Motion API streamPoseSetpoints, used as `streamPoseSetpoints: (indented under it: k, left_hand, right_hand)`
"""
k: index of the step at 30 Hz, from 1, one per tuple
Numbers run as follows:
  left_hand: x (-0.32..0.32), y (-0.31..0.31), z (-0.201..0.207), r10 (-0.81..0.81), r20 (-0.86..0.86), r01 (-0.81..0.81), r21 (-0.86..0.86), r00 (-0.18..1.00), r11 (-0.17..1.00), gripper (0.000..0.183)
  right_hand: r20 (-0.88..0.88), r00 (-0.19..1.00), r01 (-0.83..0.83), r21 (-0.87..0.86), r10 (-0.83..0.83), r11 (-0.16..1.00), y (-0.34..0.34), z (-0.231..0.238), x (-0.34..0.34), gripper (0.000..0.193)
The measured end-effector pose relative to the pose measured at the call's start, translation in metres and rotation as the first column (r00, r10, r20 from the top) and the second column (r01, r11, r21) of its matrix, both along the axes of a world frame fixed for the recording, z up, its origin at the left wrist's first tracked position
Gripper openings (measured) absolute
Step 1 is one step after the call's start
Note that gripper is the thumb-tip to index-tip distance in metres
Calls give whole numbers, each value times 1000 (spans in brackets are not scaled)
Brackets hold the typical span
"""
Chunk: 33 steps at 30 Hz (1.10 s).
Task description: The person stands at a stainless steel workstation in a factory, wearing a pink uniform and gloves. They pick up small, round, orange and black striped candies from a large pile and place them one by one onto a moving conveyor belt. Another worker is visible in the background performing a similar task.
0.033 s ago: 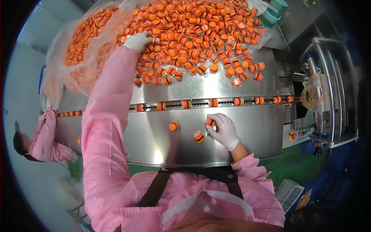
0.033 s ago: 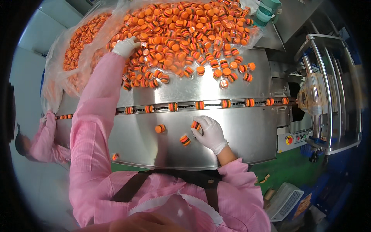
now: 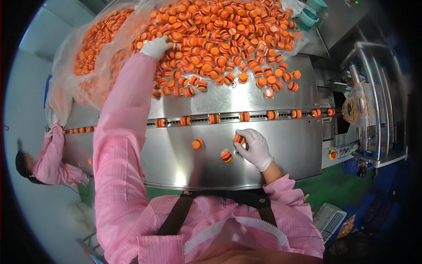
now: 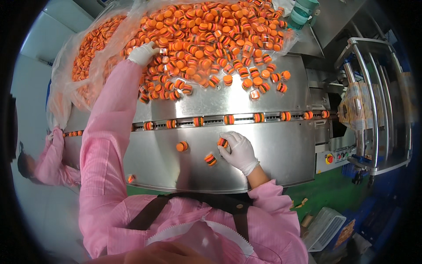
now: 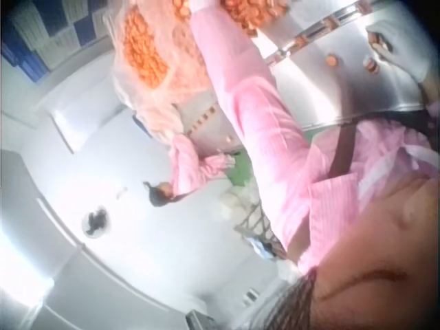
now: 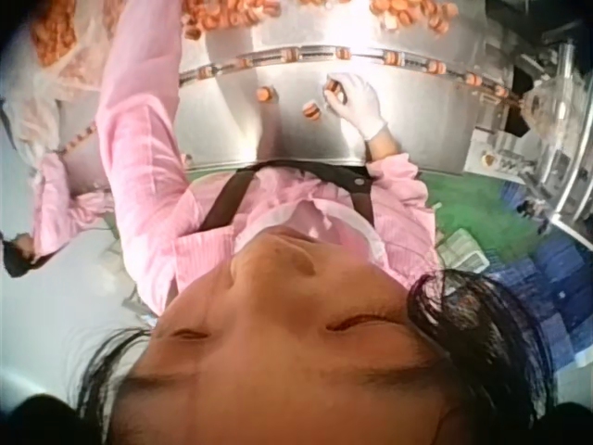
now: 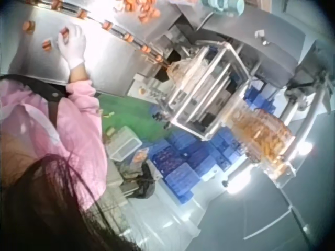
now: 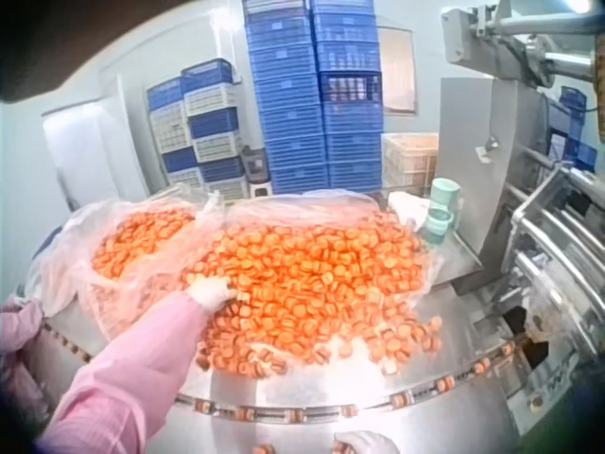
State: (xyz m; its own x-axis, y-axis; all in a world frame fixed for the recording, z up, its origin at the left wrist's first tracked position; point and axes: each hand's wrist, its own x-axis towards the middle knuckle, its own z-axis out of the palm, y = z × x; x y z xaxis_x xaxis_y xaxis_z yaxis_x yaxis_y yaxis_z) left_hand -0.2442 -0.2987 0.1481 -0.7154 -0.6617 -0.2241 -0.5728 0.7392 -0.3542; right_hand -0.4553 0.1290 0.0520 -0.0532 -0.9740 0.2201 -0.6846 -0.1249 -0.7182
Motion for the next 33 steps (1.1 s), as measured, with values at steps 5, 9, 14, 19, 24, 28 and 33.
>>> streamPoseSetpoints:
  k: [5, 9, 14, 19, 24, 28, 33]
  left_hand:
    - [-7, 3, 2, -24, 62, 27, -54, 998, 998, 52]
    - [-3, 0, -8, -40, 31, 45, -153, 999, 987, 34]
    - [0, 1, -11, -71, -47, 63, -158, 996, 985, 36]
    - [28, -2, -20, 171, -770, -70, 162, 615, 984, 30]
    - [55, 57, -5, 883, -460, 550, 714, -97, 433, 30]
    - [67, 143, 7, 950, -309, 828, 523, -38, 203, 36]
    - [76, 219, 4, 987, -129, 875, 462, -93, 143, 34]
  right_hand:
    - [10, 1000, 5, 22, -5, 1000, 0, 1, 0, 34]
    - [17, 1000, 4, 27, -5, 1000, 0, 4, 0, 34]
    - [7, 1000, 11, 40, -12, 999, 2, 6, 0, 33]
    - [22, 1000, 6, 25, -7, 1000, 2, 2, 1, 32]
    - [49, 999, 10, 6, -10, 1000, 1, -2, 2, 31]
    - [7, 999, 34, 10, -34, 999, 3, 4, 4, 31]
    - [7, 999, 49, -8, -49, 999, 4, -1, 5, 30]
